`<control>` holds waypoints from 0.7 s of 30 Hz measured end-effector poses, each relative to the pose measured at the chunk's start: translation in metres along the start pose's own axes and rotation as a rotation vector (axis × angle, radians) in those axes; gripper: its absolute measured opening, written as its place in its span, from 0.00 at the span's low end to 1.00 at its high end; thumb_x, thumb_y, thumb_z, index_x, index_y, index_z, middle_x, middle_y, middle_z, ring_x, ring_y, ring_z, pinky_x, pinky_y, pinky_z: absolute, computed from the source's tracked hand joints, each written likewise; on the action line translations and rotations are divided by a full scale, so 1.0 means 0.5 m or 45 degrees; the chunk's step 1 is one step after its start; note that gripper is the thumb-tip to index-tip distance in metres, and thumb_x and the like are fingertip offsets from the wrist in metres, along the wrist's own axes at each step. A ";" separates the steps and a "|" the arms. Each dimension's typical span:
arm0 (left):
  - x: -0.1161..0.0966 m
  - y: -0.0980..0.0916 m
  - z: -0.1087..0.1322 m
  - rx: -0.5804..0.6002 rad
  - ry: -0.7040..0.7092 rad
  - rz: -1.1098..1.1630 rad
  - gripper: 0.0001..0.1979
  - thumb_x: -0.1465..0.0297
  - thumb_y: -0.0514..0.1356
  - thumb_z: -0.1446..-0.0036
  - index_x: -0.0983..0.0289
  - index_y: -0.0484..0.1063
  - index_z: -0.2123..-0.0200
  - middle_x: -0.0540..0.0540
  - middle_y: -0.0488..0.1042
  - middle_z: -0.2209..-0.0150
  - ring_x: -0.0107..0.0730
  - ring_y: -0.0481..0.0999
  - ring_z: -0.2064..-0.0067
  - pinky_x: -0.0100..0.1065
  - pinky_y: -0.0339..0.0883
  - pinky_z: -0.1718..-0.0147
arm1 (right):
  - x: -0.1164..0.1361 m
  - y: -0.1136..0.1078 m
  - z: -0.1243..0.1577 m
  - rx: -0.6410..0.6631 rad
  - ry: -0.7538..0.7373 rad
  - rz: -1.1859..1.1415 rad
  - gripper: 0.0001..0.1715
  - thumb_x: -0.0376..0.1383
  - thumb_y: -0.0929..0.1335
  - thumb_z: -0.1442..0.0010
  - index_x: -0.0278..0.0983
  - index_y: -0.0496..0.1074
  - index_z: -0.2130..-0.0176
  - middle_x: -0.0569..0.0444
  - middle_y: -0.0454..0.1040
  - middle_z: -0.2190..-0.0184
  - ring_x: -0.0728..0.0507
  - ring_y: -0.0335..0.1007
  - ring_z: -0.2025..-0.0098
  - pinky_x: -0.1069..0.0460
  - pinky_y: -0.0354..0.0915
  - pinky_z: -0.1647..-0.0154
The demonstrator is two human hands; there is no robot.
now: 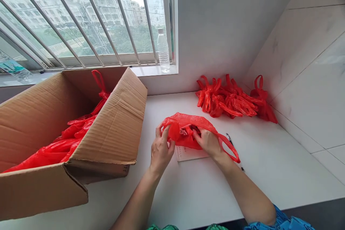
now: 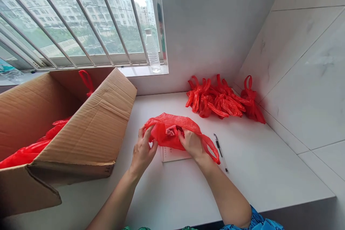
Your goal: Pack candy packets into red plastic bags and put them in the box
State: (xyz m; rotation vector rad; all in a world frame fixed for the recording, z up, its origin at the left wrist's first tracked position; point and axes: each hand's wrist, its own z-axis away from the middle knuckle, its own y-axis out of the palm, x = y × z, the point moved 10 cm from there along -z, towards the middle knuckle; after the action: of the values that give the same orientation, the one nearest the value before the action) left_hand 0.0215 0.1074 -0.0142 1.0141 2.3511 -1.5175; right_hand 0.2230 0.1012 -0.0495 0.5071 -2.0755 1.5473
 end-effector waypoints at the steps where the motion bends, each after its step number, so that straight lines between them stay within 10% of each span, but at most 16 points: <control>1: -0.004 -0.004 0.000 -0.007 0.006 0.015 0.26 0.76 0.56 0.42 0.57 0.64 0.40 0.62 0.62 0.39 0.24 0.72 0.71 0.33 0.72 0.66 | -0.002 -0.005 0.001 0.003 0.029 -0.041 0.15 0.41 0.63 0.34 0.39 0.77 0.56 0.45 0.81 0.64 0.36 0.78 0.61 0.46 0.71 0.62; 9: -0.066 -0.073 0.007 -0.227 0.175 0.129 0.07 0.66 0.59 0.37 0.58 0.77 0.60 0.59 0.59 0.37 0.43 0.69 0.44 0.49 0.61 0.43 | 0.049 0.024 0.033 0.452 0.125 -1.356 0.20 0.49 0.67 0.36 0.38 0.75 0.54 0.50 0.80 0.58 0.43 0.77 0.57 0.48 0.71 0.52; 21: -0.081 -0.055 0.010 -0.123 0.284 0.068 0.12 0.67 0.55 0.33 0.61 0.74 0.68 0.59 0.68 0.43 0.43 0.69 0.45 0.44 0.58 0.49 | 0.086 0.034 0.059 0.626 0.109 -1.372 0.18 0.49 0.71 0.39 0.37 0.70 0.66 0.56 0.74 0.67 0.47 0.72 0.63 0.52 0.68 0.63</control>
State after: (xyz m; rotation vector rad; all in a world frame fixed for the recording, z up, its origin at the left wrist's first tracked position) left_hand 0.0341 0.0779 0.0235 1.2700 2.4934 -1.3190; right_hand 0.1736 0.0776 -0.0441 1.4038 -0.9636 1.2878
